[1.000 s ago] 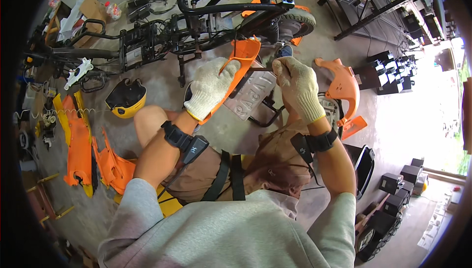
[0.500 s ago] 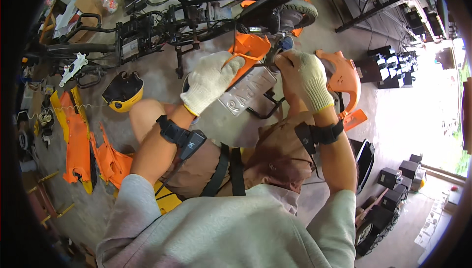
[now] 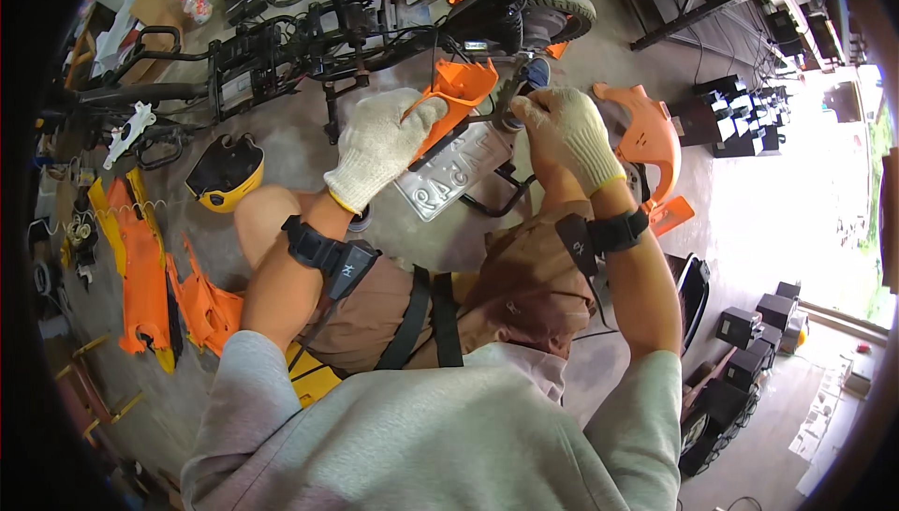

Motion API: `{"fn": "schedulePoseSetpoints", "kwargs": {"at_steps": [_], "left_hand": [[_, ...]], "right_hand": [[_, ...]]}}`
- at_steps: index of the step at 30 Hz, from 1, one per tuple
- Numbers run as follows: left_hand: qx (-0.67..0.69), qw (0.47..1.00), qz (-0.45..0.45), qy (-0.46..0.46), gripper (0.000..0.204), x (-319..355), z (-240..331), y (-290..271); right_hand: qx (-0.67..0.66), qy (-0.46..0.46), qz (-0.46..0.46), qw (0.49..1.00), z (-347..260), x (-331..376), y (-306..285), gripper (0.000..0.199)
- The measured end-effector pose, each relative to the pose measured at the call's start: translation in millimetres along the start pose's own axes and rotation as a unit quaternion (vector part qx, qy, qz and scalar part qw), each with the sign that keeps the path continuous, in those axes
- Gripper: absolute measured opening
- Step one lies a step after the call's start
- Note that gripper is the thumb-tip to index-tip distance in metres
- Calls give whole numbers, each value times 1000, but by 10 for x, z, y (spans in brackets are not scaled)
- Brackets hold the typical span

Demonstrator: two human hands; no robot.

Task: The person picks up an orange plastic cover and a license plate, then aligns them together. They insert a bolt into the assembly and use a wrench to tighten it, securing the plate to the cover.

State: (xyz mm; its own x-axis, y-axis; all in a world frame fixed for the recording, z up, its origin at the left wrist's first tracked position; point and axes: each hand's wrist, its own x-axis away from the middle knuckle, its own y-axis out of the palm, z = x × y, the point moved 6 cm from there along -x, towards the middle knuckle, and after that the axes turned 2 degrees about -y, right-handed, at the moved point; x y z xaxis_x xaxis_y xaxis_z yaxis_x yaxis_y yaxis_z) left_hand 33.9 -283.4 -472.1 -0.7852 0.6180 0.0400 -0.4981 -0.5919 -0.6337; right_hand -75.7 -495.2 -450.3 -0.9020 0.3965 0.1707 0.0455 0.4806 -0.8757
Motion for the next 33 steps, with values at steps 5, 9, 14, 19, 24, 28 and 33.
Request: {"fn": "schedulePoseSetpoints", "kwargs": {"at_steps": [5, 9, 14, 19, 24, 28, 33], "left_hand": [[-2, 999, 44, 9, 43, 0, -60, -43], [-11, 999, 47, 10, 46, -3, -114, -22], [2, 997, 69, 28, 48, 12, -134, -22], [73, 995, 63, 20, 49, 37, -149, -35], [32, 995, 81, -39, 44, 19, -223, -54], [49, 993, 109, -8, 43, 11, -218, -78], [73, 991, 107, -44, 38, -23, -274, -48]], "right_hand": [[-51, -5, 43, 998, -36, 262, 237, 45], [-106, 56, 59, 991, -60, 479, 457, 48], [-266, 179, -47, 946, -82, 695, 703, 44], [-388, 229, -103, 887, -211, 808, 846, 36], [-435, 271, -93, 854, -358, 847, 996, 36], [-442, 276, -88, 849, -516, 918, 1162, 36], [-492, 286, -74, 819, -657, 913, 1434, 34]]}}
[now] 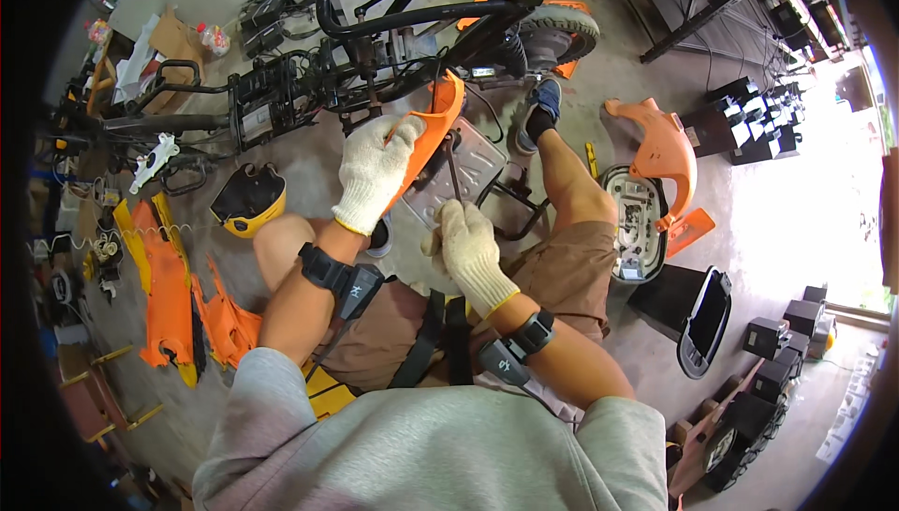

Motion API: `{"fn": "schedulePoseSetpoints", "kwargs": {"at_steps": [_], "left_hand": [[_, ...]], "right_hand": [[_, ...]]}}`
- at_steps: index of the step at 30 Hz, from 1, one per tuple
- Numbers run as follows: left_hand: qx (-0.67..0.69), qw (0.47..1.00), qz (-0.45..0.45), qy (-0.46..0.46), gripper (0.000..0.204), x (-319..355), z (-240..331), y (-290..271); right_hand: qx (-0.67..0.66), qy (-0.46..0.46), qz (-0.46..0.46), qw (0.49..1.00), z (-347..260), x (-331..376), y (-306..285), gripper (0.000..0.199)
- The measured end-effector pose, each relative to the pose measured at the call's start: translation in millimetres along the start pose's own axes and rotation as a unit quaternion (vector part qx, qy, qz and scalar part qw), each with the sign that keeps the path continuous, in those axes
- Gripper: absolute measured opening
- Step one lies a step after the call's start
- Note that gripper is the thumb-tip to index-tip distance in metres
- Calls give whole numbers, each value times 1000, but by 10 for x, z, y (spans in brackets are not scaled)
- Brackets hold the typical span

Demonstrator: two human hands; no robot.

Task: The person picks up an orange plastic cover and a license plate, then aligns them together. They insert a bolt into the assembly and use a wrench to tighten it, securing the plate to the cover.

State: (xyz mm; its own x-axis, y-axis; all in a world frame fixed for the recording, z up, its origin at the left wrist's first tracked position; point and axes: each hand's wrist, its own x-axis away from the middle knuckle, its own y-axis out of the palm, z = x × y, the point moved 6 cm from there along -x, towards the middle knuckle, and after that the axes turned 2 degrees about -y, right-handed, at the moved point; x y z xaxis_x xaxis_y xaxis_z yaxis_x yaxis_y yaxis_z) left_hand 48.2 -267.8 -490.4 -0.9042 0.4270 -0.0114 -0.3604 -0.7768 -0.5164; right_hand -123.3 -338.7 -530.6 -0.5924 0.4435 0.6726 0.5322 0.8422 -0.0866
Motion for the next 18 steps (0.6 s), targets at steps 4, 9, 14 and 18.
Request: {"fn": "schedulePoseSetpoints", "kwargs": {"at_steps": [4, 9, 14, 18], "left_hand": [[5, 1000, -11, -16, 36, 3, -12, 26], [82, 996, -11, 11, 32, 13, -37, 68], [76, 996, 7, 43, 26, 7, -71, 98], [72, 996, -46, 20, 22, 12, -83, 126]], "right_hand": [[-7, 9, -17, 1000, 58, -45, 130, 30], [28, 36, -28, 999, 88, -41, 197, 35], [59, 29, -51, 997, 59, -81, 271, 36], [113, 21, -55, 992, 39, -112, 297, 39]]}}
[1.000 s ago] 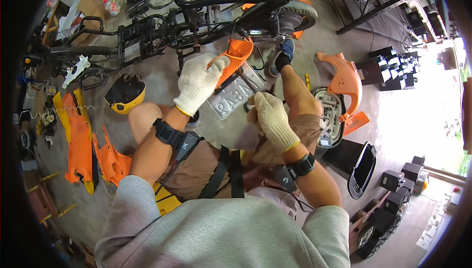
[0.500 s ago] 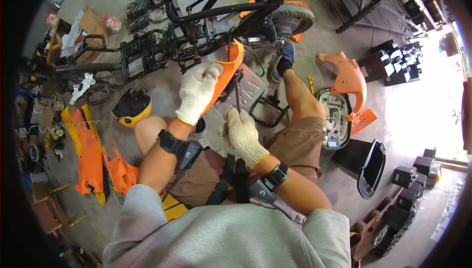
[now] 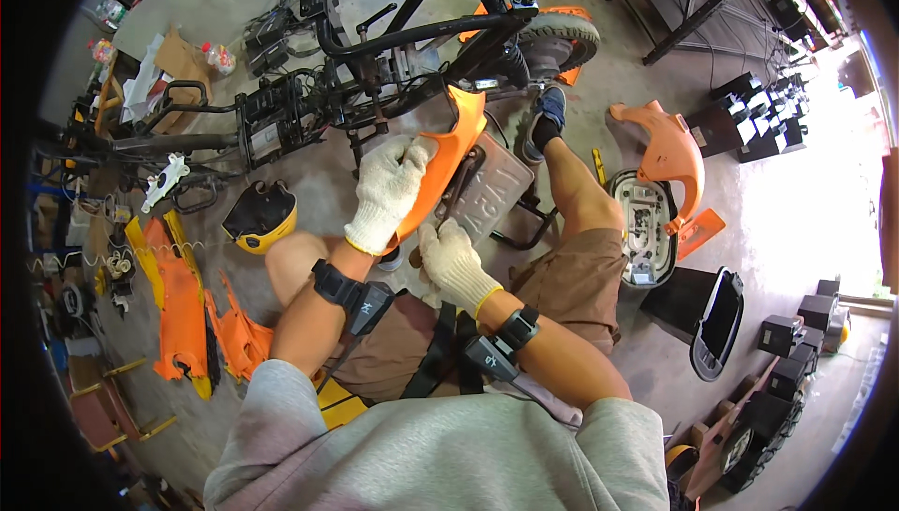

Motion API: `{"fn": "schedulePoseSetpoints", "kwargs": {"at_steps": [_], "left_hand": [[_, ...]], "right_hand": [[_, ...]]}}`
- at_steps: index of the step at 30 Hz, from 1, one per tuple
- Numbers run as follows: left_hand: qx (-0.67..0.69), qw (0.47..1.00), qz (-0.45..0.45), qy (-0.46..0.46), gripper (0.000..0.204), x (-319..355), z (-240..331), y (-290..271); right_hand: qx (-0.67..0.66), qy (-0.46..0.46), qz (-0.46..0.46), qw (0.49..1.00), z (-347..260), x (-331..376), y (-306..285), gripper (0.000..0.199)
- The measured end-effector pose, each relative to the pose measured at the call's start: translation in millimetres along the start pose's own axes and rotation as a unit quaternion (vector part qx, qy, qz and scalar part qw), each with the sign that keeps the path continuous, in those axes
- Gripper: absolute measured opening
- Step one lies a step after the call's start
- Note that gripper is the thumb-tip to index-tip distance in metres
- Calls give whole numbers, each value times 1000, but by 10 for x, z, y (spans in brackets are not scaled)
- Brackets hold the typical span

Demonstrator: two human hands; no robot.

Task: The person picks up an orange plastic cover and a license plate, then aligns them together. They insert a bolt into the assembly and use a wrench to tighten it, securing the plate to the cover.

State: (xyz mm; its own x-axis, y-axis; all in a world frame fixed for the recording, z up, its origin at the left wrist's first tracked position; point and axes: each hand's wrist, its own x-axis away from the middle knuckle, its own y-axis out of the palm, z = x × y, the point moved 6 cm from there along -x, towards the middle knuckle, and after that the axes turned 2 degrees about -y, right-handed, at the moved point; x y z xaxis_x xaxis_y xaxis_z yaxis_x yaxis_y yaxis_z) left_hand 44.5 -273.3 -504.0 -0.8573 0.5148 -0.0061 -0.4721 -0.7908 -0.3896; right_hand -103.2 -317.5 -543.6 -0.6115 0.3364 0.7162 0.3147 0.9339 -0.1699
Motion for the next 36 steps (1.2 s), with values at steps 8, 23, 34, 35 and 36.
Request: {"fn": "schedulePoseSetpoints", "kwargs": {"at_steps": [8, 23, 34, 35, 36], "left_hand": [[75, 994, -5, 77, 27, -10, 47, 64], [128, 961, -188, -156, 37, -20, 39, 170], [92, 967, -204, -121, 30, 60, 5, 167], [89, 967, -207, -122, 30, 61, -25, 177], [98, 973, -187, -97, 29, 43, -33, 169]], "right_hand": [[18, -46, 35, 998, -7, 26, -159, 41], [-87, -68, 94, 989, 27, 1, -252, 31], [-56, -101, 90, 989, -9, 60, -371, 27], [-19, -100, 84, 991, -31, 74, -392, 28], [4, -111, 74, 991, -63, 85, -403, 28]]}}
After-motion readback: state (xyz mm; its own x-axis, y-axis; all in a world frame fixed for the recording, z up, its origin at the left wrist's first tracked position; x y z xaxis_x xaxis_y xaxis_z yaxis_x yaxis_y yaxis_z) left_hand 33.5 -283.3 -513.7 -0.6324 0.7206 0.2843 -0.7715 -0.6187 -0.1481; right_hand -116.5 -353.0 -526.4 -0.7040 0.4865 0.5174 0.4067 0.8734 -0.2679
